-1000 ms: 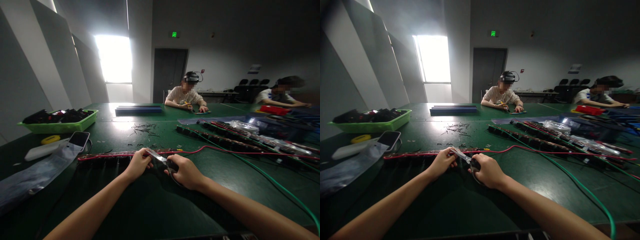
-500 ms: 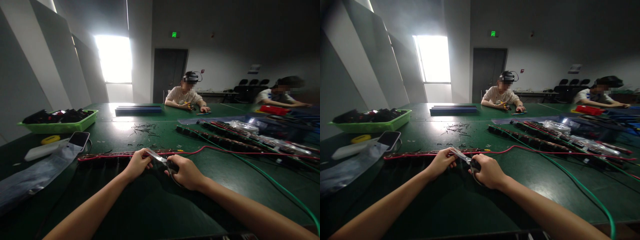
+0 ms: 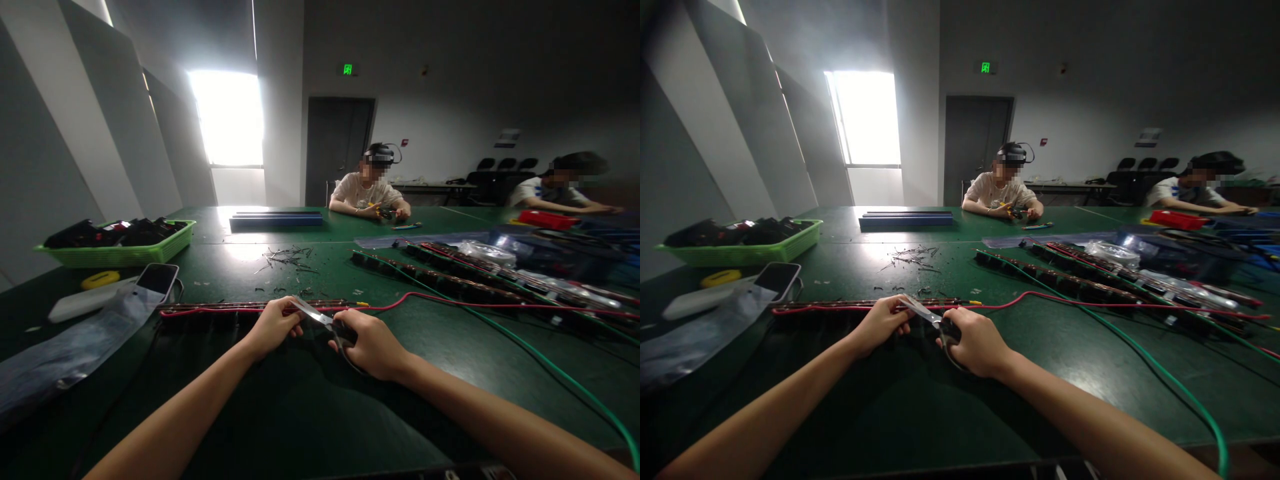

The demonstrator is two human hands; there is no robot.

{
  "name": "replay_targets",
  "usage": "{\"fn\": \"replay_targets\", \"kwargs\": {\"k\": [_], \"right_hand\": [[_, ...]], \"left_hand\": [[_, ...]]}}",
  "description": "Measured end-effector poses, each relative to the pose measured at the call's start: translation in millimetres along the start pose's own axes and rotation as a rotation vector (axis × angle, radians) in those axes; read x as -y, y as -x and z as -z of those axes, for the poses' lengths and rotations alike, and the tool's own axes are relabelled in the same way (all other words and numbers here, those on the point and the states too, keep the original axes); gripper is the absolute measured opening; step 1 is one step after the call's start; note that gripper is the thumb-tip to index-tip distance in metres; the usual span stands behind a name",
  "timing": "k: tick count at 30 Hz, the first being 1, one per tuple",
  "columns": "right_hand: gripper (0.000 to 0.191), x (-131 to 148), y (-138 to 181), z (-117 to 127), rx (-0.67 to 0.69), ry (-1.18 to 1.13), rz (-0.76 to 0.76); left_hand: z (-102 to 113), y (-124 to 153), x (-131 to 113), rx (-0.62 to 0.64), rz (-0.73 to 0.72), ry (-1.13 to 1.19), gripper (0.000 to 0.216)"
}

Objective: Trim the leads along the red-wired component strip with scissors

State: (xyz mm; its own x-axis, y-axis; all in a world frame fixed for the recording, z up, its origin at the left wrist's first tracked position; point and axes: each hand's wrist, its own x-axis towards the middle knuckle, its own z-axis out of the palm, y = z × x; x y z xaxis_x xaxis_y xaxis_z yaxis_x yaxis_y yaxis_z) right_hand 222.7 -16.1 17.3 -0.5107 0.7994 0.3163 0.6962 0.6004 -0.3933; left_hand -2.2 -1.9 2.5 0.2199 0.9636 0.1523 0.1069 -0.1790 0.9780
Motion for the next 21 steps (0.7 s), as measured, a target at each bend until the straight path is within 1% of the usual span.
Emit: {"fn": "replay_targets", "kwargs": {"k": [4,11,21], "right_hand": [[0.028,1.4,-0.5,0.4,0.004,0.008,-0.006],[0.029,4.1,-1.3,-0.7,-0.006,0.021,-0.060],[0.028,5.0,-1.2,-0.8,-0.016,0.035,-0.057]], "left_hand": [[0.2,-0.8,0.8,-0.001,0.002,-0.006,0.014],[-1.9,-3.0,5.4,-0.052,0.039,0.009,0.020],[-4.8,-4.6,7.5,-0.088,0.039,0.027,0.019]]}}
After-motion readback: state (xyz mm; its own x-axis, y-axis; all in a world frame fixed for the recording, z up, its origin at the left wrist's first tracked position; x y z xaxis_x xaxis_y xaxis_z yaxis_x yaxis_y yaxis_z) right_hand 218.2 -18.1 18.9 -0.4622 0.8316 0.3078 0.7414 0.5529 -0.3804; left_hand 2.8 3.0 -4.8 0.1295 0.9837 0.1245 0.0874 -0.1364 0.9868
